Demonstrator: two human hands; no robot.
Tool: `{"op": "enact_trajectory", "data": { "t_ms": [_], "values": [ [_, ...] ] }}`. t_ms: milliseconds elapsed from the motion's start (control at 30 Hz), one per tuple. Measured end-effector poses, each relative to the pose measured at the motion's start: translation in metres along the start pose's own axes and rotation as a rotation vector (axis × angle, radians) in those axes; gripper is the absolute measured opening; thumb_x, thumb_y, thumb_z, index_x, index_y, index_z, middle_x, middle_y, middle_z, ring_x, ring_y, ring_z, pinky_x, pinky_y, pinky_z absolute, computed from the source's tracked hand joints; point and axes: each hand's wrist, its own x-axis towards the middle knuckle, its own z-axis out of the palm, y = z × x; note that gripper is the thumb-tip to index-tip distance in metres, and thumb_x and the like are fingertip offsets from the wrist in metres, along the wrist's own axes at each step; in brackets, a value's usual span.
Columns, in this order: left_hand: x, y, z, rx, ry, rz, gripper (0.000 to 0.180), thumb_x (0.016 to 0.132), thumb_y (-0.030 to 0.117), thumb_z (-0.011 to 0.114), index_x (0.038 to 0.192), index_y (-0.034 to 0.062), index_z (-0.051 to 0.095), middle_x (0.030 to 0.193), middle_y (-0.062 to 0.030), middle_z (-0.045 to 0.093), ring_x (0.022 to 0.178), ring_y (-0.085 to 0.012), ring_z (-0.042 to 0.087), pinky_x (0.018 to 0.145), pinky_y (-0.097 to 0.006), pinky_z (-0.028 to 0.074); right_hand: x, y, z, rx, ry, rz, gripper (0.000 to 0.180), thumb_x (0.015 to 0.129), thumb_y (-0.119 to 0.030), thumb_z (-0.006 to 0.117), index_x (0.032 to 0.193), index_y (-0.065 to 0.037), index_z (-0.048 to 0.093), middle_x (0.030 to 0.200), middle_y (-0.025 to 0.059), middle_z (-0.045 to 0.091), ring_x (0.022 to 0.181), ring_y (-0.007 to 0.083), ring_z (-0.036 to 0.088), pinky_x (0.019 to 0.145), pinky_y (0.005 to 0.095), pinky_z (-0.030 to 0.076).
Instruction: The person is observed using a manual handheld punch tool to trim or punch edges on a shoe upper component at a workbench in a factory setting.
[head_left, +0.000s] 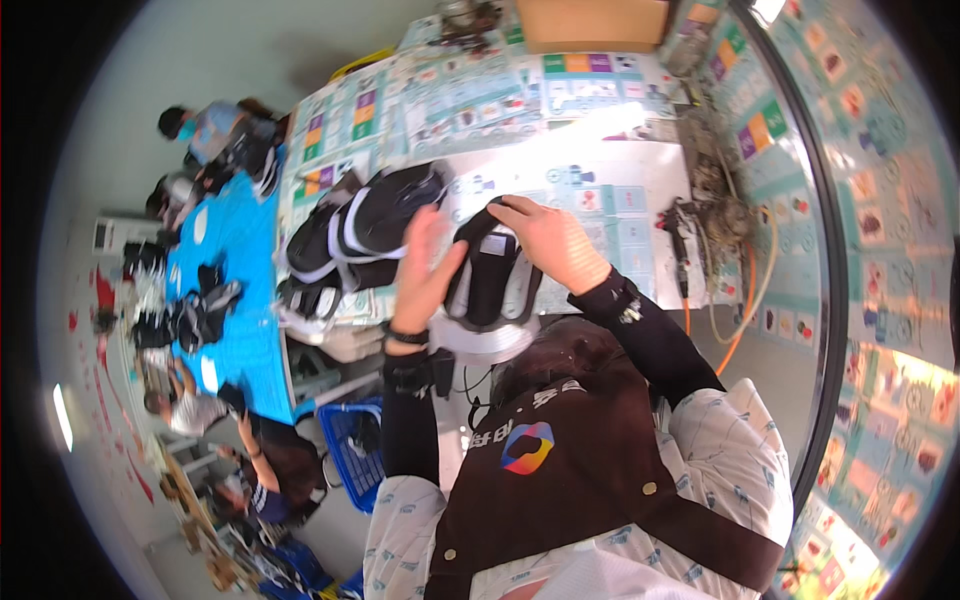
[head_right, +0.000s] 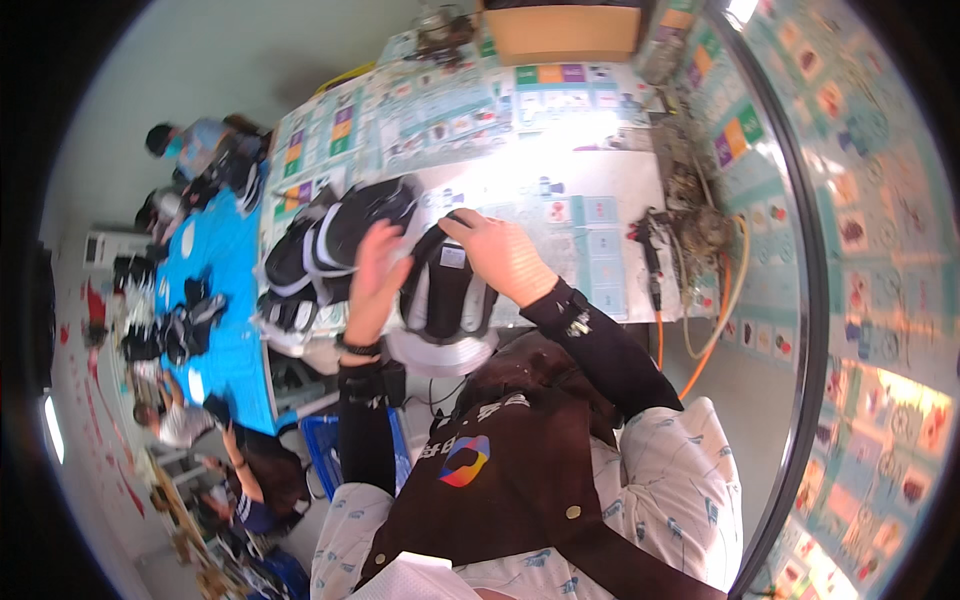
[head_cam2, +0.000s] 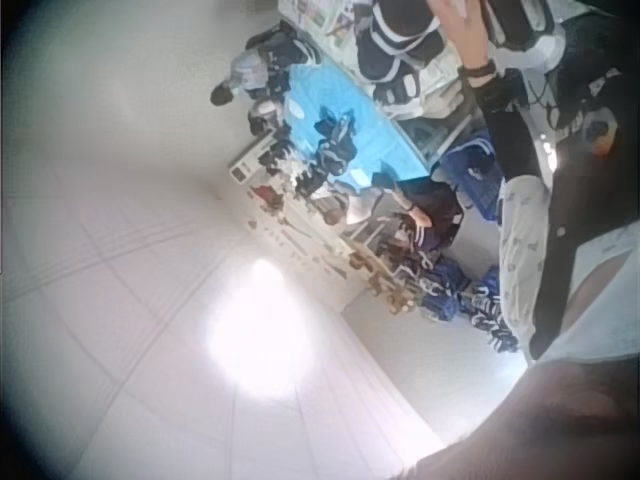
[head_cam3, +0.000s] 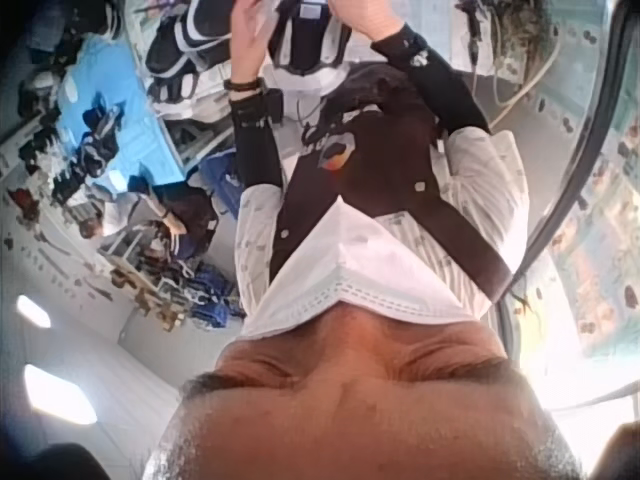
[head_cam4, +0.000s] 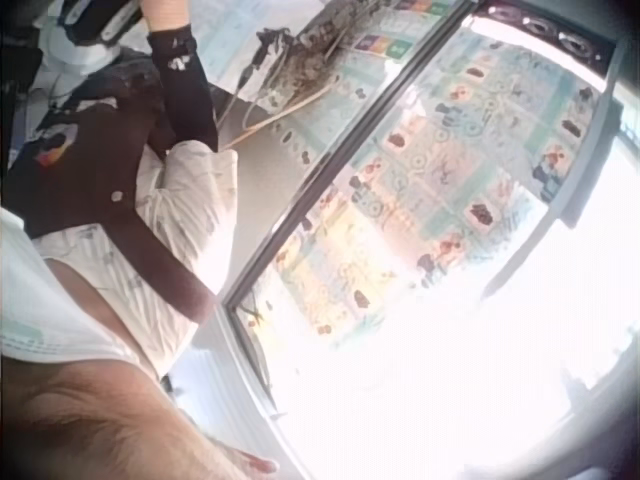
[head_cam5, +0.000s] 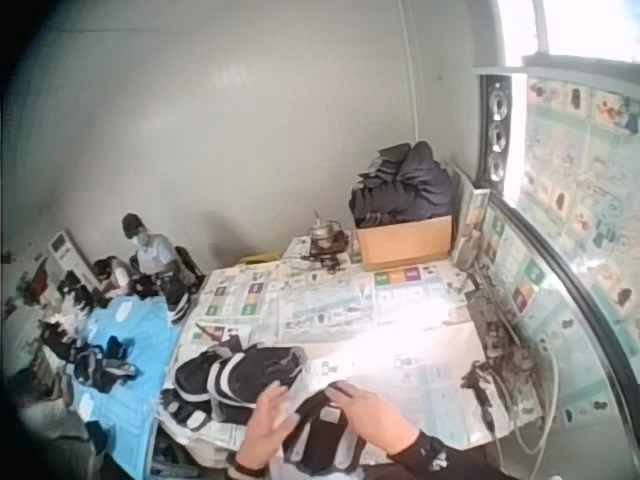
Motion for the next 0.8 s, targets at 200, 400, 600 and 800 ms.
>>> {"op": "enact_trajectory", "data": {
  "t_ms": [200, 400, 600, 800],
  "values": [
    [-0.073, -0.1, -0.047, 0.454, -0.027, -0.164, 0.082, 0.091, 0.024, 0.079, 0.154, -0.0027, 0.036, 0.152, -0.0193, 0.048, 0.138, -0.0264, 0.05, 0.114, -0.037, 0.039, -0.036, 0.076, 0.053, 0.123, 0.112, 0.392, 0.038, 0.089, 0.002, 0.053, 0.125, -0.006, 0.064, 0.114, 0.0199, 0.069, 0.101, 0.0426, 0.067, 0.086, 0.0508, 0.054],
    [-0.043, -0.049, -0.005, 0.516, 0.22, -0.266, 0.035, 0.099, 0.023, 0.066, 0.116, -0.0074, 0.068, 0.101, -0.0252, 0.075, 0.095, -0.0394, 0.073, 0.081, -0.042, 0.055, -0.102, 0.134, 0.106, 0.611, 0.002, 0.503, 0.042, 0.094, -0.017, 0.069, 0.133, -0.006, 0.06, 0.128, 0.022, 0.064, 0.122, 0.0377, 0.061, 0.103, 0.0431, 0.049],
    [0.02, -0.038, 0.045, 0.823, -0.01, -0.042, 0.033, 0.094, 0.015, 0.064, 0.121, -0.0033, 0.065, 0.118, -0.0251, 0.065, 0.108, -0.0427, 0.064, 0.094, -0.046, 0.052, -0.202, 0.314, 0.062, -0.582, 0.067, 0.862, 0.048, 0.081, -0.017, 0.073, 0.122, 0.001, 0.055, 0.127, 0.0234, 0.055, 0.122, 0.0449, 0.052, 0.104, 0.0528, 0.045],
    [0.027, -0.072, 0.085, 0.873, -0.174, -0.029, 0.033, 0.091, 0.014, 0.065, 0.12, -0.0013, 0.061, 0.118, -0.0224, 0.067, 0.106, -0.0413, 0.066, 0.091, -0.048, 0.054, -0.203, 0.35, 0.045, -0.547, -0.027, 0.924, 0.071, 0.074, -0.017, 0.085, 0.131, 0.002, 0.047, 0.138, 0.0213, 0.049, 0.129, 0.0453, 0.045, 0.106, 0.0542, 0.044]
  ]
}}
